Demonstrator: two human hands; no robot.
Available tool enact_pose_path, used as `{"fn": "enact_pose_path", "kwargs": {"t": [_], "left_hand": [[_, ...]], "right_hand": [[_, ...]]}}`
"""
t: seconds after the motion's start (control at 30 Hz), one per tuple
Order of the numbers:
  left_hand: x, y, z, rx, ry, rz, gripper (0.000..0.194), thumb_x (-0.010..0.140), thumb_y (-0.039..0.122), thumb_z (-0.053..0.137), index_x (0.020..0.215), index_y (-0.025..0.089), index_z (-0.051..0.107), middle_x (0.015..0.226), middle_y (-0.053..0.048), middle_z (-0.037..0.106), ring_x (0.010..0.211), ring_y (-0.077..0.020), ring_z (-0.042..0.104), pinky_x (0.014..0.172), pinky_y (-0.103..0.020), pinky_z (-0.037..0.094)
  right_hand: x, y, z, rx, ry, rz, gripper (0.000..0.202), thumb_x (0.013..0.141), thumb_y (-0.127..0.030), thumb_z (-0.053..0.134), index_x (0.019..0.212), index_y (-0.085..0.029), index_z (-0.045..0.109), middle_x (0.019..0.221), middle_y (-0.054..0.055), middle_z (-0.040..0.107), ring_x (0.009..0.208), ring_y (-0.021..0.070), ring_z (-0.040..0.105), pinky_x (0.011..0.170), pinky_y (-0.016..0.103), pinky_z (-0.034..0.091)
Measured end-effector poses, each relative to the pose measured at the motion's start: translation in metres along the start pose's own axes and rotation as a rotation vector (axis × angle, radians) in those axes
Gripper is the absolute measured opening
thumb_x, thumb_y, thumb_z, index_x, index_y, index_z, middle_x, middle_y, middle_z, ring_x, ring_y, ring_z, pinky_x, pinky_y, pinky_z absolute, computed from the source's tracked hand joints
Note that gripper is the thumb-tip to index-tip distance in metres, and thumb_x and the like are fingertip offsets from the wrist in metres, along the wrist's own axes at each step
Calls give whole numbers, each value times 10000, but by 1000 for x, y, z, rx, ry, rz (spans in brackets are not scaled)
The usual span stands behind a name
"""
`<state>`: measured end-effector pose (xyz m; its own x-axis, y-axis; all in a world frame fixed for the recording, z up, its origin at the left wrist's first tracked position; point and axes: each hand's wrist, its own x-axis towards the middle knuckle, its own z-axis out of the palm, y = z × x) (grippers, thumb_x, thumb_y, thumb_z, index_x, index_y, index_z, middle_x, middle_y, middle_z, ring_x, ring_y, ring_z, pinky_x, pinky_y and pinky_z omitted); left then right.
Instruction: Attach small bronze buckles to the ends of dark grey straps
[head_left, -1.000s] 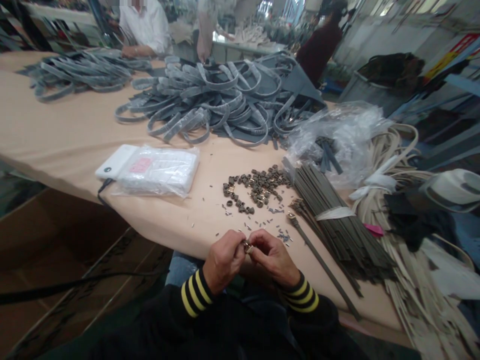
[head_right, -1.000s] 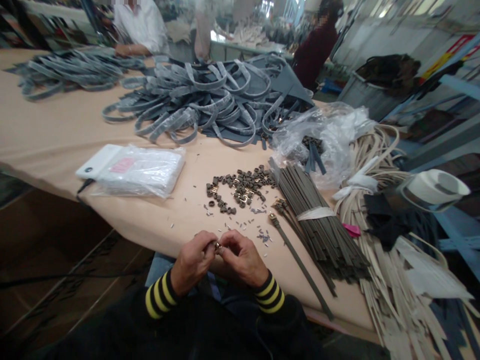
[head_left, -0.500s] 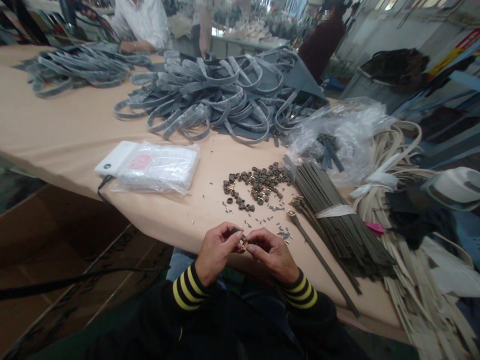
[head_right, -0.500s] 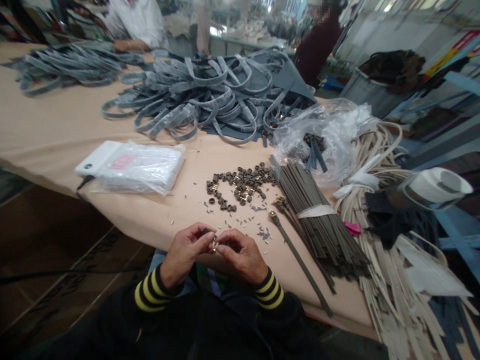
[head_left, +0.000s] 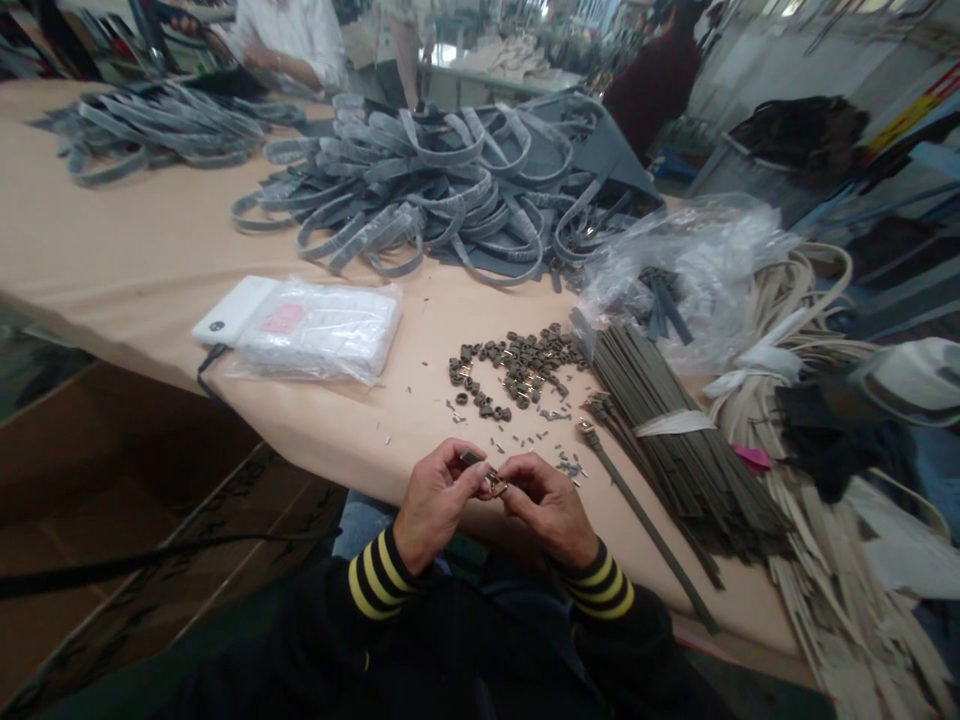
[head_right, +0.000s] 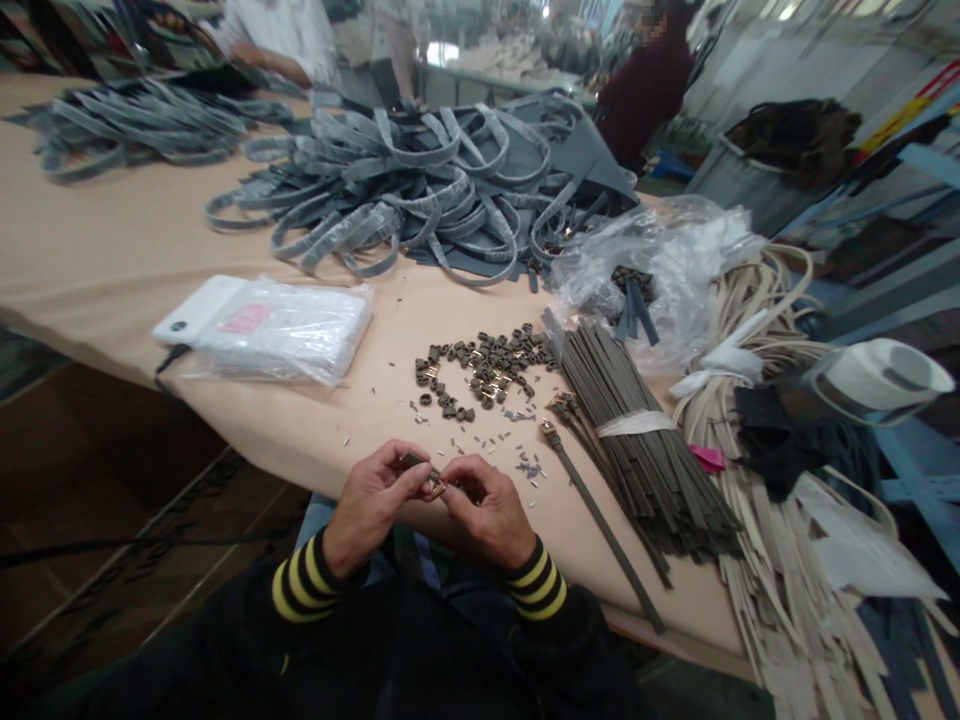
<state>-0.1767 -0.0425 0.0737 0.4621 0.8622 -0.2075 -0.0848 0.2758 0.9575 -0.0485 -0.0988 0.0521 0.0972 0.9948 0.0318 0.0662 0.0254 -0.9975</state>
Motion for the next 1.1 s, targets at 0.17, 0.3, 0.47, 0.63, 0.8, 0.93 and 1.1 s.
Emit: {"fn": "enact_pose_path", "kwargs": {"t": [0.17, 0.3, 0.47, 0.63, 0.8, 0.93, 1.1], "left_hand": [[1, 1, 1, 17, 11, 8, 146, 668, 232, 570, 738, 130, 493, 522, 40, 538, 505, -80, 525, 525, -202, 440], [0, 0, 0, 61, 8, 40, 116, 660, 206, 573, 699, 131, 492, 564, 35, 531, 533, -78, 519, 543, -199, 434], [-1, -1, 1, 192, -5, 100, 69, 673, 181, 543, 707, 138, 500, 647, 22, 521, 600, -90, 534, 571, -199, 438], [0, -4, 2, 342, 31, 192, 36, 716, 181, 496, 729, 148, 496, 663, 17, 509, 614, -95, 535, 580, -202, 438], [1, -8, 0, 353, 33, 195, 59, 732, 206, 485, 756, 154, 474, 666, 12, 509, 600, -100, 533, 559, -208, 440], [0, -13, -1, 373, 27, 211, 55, 736, 203, 474, 769, 160, 469, 668, 6, 514, 597, -104, 527, 568, -219, 443], [-2, -17, -1, 422, 27, 217, 50, 744, 206, 466, 773, 166, 471, 664, -3, 531, 606, -116, 535, 580, -232, 442]], "right_hand": [[2, -6, 1, 14, -31, 68, 54, 708, -170, 510, 761, -179, 505, 654, -16, 559, 502, 73, 512, 472, 204, 430], [4, -9, 1, 12, -18, 105, 35, 702, -167, 509, 734, -179, 507, 678, -13, 567, 508, 74, 521, 475, 204, 436], [4, -10, 2, -16, 21, 131, 29, 690, -160, 520, 712, -172, 507, 633, -35, 514, 478, 59, 487, 457, 190, 407], [3, -13, 4, 64, 23, 187, 80, 698, -205, 535, 763, -162, 515, 620, -28, 523, 504, 71, 502, 456, 190, 411], [3, -12, 7, 301, 87, 292, 224, 637, -264, 632, 772, -164, 484, 643, -26, 563, 527, 83, 556, 459, 188, 436], [3, -11, 5, 480, 72, 376, 255, 607, -283, 677, 730, -143, 504, 591, -21, 591, 519, 82, 572, 490, 187, 449], [3, -10, 0, 585, 14, 479, 293, 561, -295, 714, 710, -121, 530, 584, 16, 628, 523, 101, 593, 496, 197, 465]]}}
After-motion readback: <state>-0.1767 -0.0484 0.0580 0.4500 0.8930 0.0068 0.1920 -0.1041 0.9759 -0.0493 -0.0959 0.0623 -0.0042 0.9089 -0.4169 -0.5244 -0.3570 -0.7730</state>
